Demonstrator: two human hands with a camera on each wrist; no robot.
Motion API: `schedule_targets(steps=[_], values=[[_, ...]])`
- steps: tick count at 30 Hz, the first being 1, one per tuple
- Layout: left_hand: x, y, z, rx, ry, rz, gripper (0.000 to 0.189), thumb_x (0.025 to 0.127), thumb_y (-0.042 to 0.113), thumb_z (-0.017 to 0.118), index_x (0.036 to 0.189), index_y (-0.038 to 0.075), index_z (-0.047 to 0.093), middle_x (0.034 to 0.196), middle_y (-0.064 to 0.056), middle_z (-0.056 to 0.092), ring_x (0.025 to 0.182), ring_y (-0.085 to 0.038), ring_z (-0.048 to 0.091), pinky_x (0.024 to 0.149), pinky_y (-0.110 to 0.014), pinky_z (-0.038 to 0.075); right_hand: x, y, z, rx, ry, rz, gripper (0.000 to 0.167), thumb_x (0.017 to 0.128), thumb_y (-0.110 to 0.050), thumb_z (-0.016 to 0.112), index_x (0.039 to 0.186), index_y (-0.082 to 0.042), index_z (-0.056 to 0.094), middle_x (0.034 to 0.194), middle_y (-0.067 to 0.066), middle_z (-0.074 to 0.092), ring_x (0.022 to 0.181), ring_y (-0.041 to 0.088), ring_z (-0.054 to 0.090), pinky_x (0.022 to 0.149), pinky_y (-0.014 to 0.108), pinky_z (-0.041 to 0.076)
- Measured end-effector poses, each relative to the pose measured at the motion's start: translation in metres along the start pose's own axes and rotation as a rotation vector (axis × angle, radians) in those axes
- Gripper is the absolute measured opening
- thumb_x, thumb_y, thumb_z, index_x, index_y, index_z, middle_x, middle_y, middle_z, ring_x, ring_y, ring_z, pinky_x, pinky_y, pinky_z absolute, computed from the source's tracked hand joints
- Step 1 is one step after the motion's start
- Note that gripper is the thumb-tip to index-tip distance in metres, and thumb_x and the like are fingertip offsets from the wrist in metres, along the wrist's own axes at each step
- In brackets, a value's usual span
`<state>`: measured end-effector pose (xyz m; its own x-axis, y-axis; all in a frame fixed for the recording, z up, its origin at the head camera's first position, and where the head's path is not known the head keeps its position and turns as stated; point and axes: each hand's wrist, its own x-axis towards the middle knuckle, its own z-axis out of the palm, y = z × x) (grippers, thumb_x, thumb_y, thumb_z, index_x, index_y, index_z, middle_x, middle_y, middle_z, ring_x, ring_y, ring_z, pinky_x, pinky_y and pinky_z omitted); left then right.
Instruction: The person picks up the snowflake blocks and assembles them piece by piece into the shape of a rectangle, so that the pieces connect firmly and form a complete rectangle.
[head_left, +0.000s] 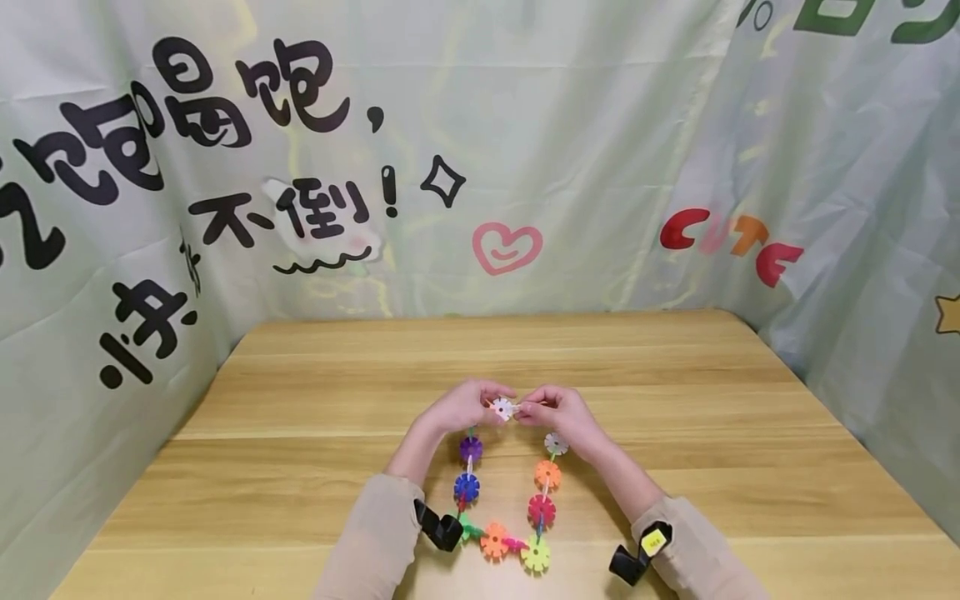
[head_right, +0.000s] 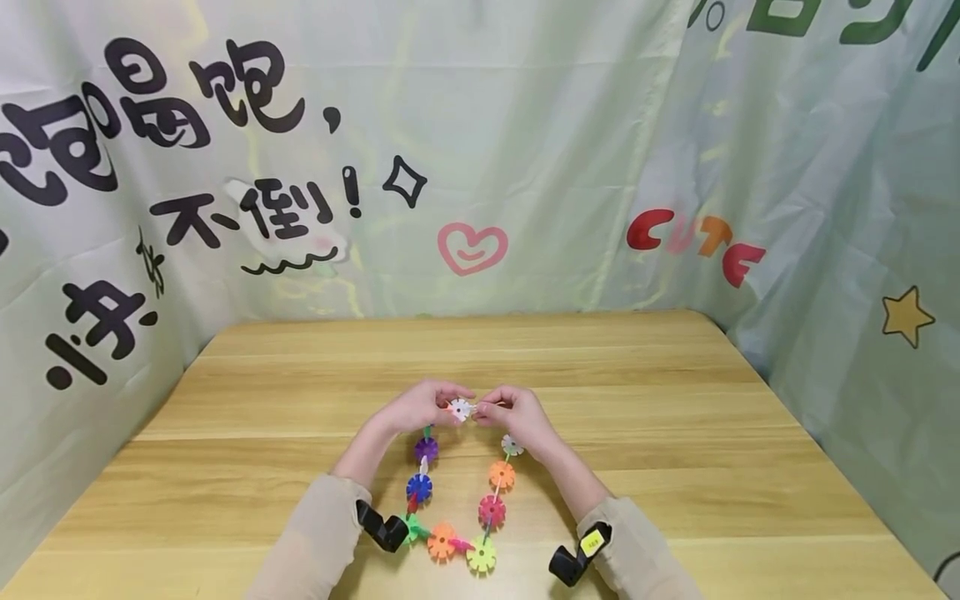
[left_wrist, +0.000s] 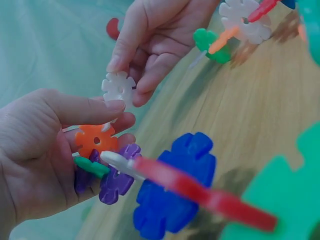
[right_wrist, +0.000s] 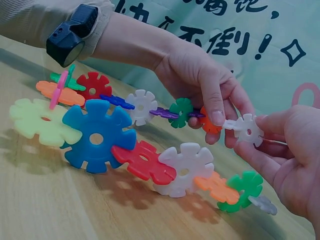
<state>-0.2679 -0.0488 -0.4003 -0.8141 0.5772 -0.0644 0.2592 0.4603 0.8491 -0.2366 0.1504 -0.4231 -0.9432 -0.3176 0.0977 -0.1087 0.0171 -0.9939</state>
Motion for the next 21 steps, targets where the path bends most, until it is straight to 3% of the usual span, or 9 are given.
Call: schedule_targets(steps=[9,12,17,21], values=[[-0.001,-0.004,0.000,0.056,0.020,0.036,0.030,0.081,0.007,0.070,0.110,0.012,0.065,0.111,-0.002,0.060,0.103,-0.021,0.052,0.088,-0.041,0.044,0.001,0.001,-0.003,-0.037,-0.023,-0.049,0.018,0.089,-0.007,0.060,0.096,0.010,0.060,0.091,0.016,0.066,0.086,0.027,0.066,0.076,0.034,0.054],[-0.001,-0.006,0.000,0.058,0.024,0.035,0.030,0.081,0.008,0.070,0.111,0.012,0.065,0.113,-0.002,0.060,0.104,-0.020,0.052,0.088,-0.040,0.044,0.000,-0.001,-0.006,-0.129,0.020,-0.047,0.025,0.087,-0.013,0.065,0.099,0.009,0.062,0.089,0.011,0.066,0.083,0.025,0.065,0.073,0.032,0.055],[-0.002,-0.009,-0.001,0.052,0.028,0.022,0.031,0.082,0.008,0.070,0.112,0.011,0.065,0.105,-0.001,0.061,0.093,-0.017,0.054,0.077,-0.034,0.047,-0.003,-0.004,-0.019,-0.341,0.170,0.030,0.029,0.086,-0.014,0.065,0.106,0.008,0.061,0.092,0.010,0.065,0.082,0.026,0.061,0.068,0.031,0.053],[-0.004,-0.009,-0.003,0.048,0.032,0.018,0.031,0.082,0.008,0.070,0.113,0.010,0.065,0.104,-0.001,0.061,0.093,-0.017,0.053,0.076,-0.033,0.047,-0.012,-0.003,-0.035,-0.438,0.173,0.079,0.026,0.088,-0.015,0.064,0.104,0.005,0.061,0.088,0.012,0.063,0.074,0.022,0.058,0.059,0.030,0.052]])
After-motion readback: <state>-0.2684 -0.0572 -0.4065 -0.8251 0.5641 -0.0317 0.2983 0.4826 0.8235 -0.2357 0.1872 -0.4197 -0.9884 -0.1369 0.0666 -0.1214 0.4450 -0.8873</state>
